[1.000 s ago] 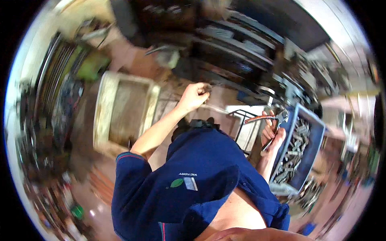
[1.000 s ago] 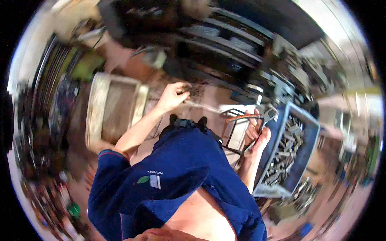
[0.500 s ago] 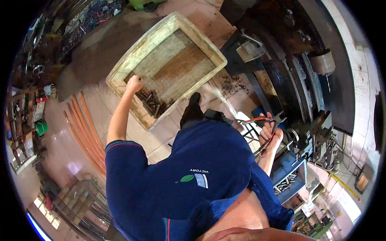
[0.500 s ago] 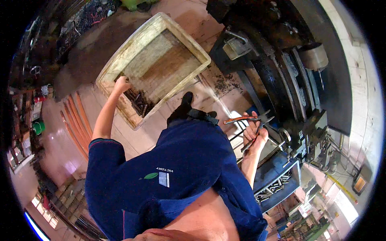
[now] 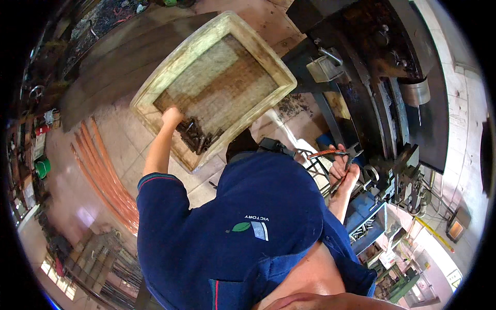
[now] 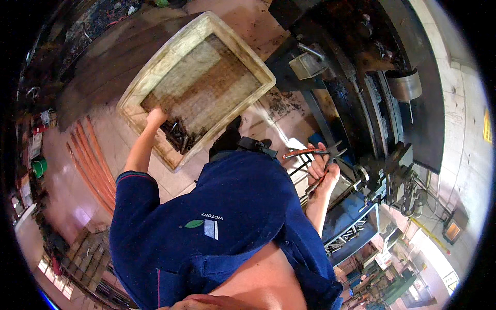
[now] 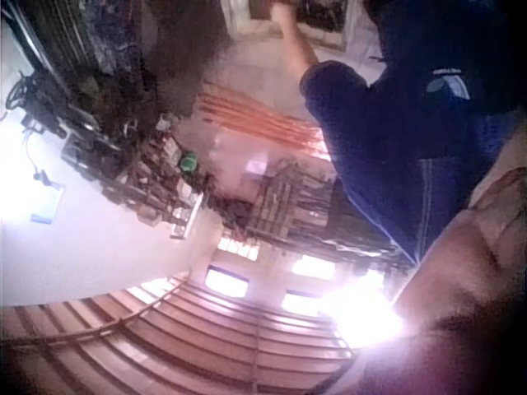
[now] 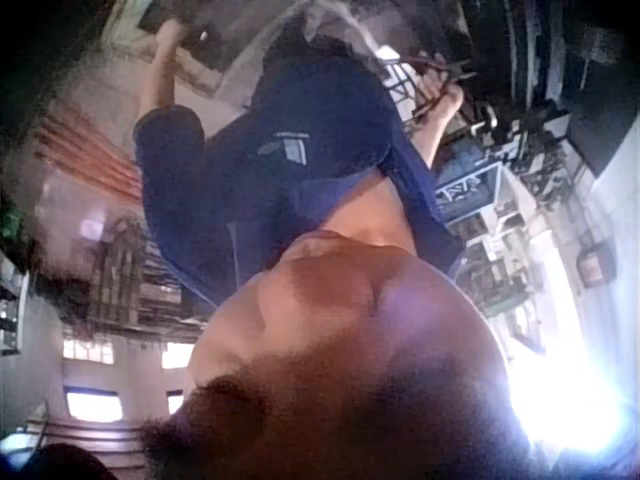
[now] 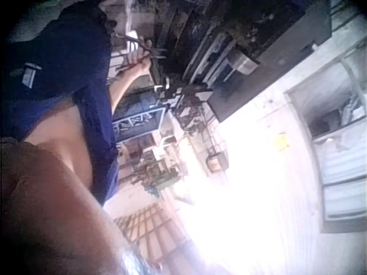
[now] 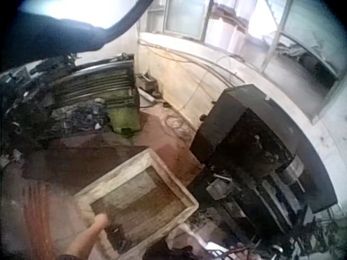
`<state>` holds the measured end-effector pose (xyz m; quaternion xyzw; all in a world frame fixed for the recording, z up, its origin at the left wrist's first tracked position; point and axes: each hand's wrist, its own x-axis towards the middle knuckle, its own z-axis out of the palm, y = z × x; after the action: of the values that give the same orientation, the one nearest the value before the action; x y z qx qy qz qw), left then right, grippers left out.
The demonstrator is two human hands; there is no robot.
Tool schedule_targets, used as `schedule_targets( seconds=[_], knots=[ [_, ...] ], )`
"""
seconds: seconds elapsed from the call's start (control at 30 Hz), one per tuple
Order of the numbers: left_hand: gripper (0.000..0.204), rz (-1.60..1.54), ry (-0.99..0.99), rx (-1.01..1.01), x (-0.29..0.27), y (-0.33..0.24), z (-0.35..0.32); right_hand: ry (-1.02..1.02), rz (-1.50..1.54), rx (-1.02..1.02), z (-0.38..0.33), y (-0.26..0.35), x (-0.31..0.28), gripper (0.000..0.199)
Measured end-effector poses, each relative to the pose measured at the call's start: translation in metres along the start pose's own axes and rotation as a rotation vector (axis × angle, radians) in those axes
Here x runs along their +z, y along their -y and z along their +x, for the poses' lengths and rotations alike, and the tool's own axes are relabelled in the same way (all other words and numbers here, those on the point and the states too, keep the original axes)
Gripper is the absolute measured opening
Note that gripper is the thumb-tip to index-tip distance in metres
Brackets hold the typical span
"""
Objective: The person operates a metal turning machine, repeatedly picking up cylindrical metal rods from a bin, inserting them into the machine's chuck, and then removing the processed rods to place them into a wooden crate. The cycle of loading, processing, and unloading is repeated continuously.
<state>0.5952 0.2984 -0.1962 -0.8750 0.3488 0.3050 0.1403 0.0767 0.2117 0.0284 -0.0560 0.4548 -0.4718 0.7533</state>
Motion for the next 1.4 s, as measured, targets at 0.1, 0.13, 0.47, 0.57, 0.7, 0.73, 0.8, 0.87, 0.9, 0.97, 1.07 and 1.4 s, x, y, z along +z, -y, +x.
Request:
schedule_targets(
  seconds=[0.1,0.13,0.47,0.57,0.7,0.73,0.8,0.87,0.9,0.97,1.07,1.4],
  knots=[
    [0.039,-0.043,0.048,-0.014,0.003,0.006,0.01,0.005,0.029,0.019,0.001,-0.001,-0.002,0.061],
    [0.041,-0.067,0.075,-0.026,0.008,0.011,0.016,0.011,0.036,0.028,0.002,0.0,-0.003,0.06],
    [0.025,-0.177,-0.306,0.164,-0.01,-0.003,-0.033,0.112,-0.019,0.061,0.009,0.017,-0.034,0.05],
    [0.027,-0.412,-0.429,0.239,-0.068,-0.033,-0.071,0.162,-0.057,0.034,0.009,0.019,-0.028,0.045],
    [0.02,-1.469,-0.012,0.438,-0.127,-0.108,-0.123,0.177,-0.327,-0.038,0.008,0.024,0.004,0.037],
    [0.022,-1.547,0.098,0.553,-0.134,-0.126,-0.133,0.21,-0.419,-0.025,0.005,0.026,0.013,0.038],
    [0.024,-1.604,0.286,0.707,-0.145,-0.172,-0.149,0.283,-0.581,-0.067,0.001,0.025,0.026,0.036],
    [0.024,-1.577,0.423,0.834,-0.149,-0.221,-0.167,0.328,-0.712,0.024,-0.006,0.03,0.042,0.035],
    [0.023,-1.522,0.466,0.903,-0.151,-0.244,-0.177,0.338,-0.717,-0.024,-0.006,0.027,0.043,0.035],
    [0.021,-1.437,0.537,0.997,-0.157,-0.286,-0.209,0.304,-0.848,-0.078,-0.007,0.025,0.047,0.033],
    [0.02,-1.24,0.499,1.118,-0.16,-0.322,-0.243,0.272,-0.907,-0.119,-0.014,0.03,0.045,0.037],
    [0.02,-0.841,0.699,1.297,-0.144,-0.374,-0.261,-0.077,-0.938,-0.31,-0.037,0.028,0.031,0.037]
  ],
)
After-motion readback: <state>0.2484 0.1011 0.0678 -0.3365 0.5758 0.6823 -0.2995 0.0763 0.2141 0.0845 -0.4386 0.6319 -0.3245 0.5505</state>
